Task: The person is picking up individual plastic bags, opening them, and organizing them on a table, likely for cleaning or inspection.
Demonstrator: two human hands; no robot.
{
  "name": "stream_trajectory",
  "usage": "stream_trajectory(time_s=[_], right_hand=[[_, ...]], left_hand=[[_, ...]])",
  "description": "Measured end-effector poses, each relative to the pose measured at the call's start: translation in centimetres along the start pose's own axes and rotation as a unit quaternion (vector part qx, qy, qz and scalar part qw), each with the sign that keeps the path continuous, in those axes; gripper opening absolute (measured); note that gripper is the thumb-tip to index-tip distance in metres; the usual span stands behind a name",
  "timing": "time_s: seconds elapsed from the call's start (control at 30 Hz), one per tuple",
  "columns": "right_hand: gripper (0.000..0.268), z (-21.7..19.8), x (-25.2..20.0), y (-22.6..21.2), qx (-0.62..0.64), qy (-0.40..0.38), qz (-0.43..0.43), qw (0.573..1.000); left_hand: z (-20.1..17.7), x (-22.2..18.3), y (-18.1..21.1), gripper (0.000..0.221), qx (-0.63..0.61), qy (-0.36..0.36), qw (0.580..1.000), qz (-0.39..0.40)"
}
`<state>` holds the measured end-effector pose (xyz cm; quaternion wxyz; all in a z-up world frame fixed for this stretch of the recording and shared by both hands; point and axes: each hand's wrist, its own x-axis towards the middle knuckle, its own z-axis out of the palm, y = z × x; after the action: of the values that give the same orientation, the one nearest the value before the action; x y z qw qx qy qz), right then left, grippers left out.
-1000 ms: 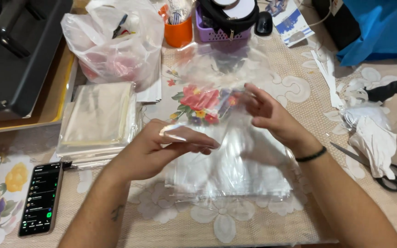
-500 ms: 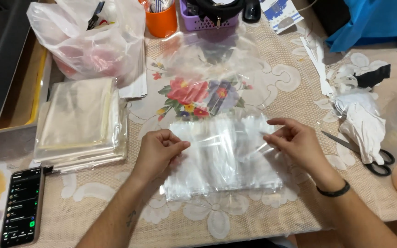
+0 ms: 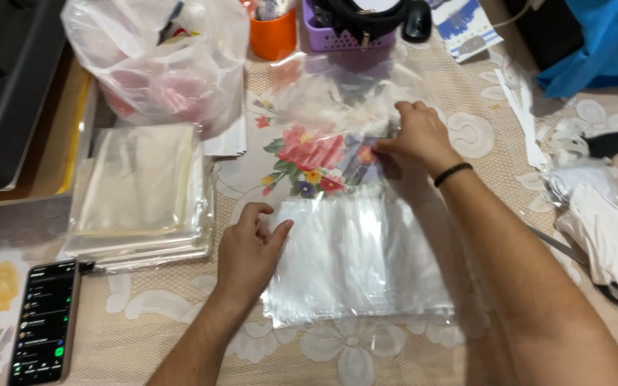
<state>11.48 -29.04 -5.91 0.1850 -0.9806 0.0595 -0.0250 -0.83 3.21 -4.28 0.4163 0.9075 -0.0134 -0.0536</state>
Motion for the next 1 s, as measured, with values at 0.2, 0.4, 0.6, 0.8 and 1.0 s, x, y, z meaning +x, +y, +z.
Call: stream_trajectory(time_s=[0.2,0.4,0.6,0.8,1.0], right_hand=[[0.052,1.9,4.9,1.4,-0.068,-0.057,0.107,0.99],[0.009,-3.0,0.9,-1.5,0.049,0.178,-0.129,0.974],[0.007,-11.2,-11.6,-5.1,0.19,0.267,-0.359,0.874],[0.005,-11.2,-16.2,-1.4,0.426,0.194,-0.161,0.869],[0.023,-3.0,-17.5,1.6,0.484,0.112,0.091,0.863]], left_hand=[[0.4,0.0,-1.3,0.035,-0.034,0.046,0.996,0.072],[0.1,0.0,-1.0,0.065,0.09,-0.113,0.963,0.228],[0.4,0.0,-1.6,0.076,0.175,-0.27,0.906,0.276],[-0.4,-0.5,-0.7,0.072,0.138,-0.288,0.909,0.269],[-0.3,-0.3,-1.3,0.051,0.069,-0.232,0.935,0.259]])
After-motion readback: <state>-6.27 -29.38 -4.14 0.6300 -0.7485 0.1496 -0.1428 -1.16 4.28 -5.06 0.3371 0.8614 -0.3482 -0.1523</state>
